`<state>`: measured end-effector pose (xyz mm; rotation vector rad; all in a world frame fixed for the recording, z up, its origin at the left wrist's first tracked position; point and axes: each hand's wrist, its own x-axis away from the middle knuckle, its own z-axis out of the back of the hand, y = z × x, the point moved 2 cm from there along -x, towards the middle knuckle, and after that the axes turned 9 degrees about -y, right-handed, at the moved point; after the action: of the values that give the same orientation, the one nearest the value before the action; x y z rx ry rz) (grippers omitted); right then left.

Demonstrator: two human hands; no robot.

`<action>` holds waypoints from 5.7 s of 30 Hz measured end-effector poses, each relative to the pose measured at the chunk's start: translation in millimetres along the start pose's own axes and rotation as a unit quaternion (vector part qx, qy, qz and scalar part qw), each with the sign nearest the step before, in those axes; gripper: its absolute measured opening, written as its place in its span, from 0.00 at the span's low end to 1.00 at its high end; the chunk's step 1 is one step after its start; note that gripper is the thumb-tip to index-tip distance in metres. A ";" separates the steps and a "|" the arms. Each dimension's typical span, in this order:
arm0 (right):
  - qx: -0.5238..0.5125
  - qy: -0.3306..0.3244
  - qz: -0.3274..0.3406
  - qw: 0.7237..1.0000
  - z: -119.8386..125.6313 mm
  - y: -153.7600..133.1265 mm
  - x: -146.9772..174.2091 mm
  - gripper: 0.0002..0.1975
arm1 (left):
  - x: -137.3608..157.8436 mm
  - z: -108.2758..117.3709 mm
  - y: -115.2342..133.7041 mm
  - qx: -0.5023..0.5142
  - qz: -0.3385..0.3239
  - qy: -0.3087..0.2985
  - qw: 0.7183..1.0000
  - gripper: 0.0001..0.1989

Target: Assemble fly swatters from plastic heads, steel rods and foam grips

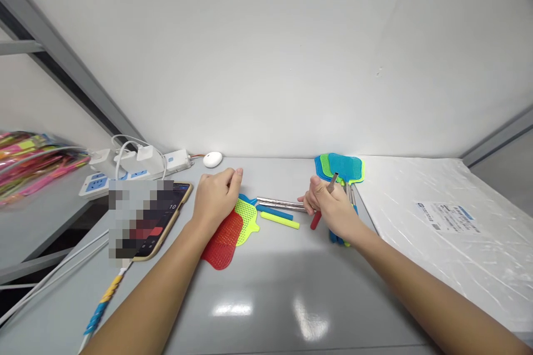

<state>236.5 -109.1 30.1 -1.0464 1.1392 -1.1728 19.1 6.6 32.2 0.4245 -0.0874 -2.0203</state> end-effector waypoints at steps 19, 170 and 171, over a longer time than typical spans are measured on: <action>0.009 0.040 0.003 0.999 -4.6 -28.1 22.1 0.23 | 124.0 16.4 -14.7 0.086 -0.022 -0.019 0.996 0.17; 0.340 -0.057 0.048 0.937 -2.4 39.6 141.2 0.14 | 164.8 -6.2 45.3 0.561 0.174 0.174 0.791 0.21; 0.338 -0.055 0.049 0.938 -2.1 39.6 141.3 0.14 | 164.8 -6.1 45.7 0.561 0.172 0.173 0.791 0.21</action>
<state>244.4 -245.4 -23.8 -0.5074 0.6082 -1.2752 -8.3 -158.2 -5.1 1.3940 -1.0892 -1.2946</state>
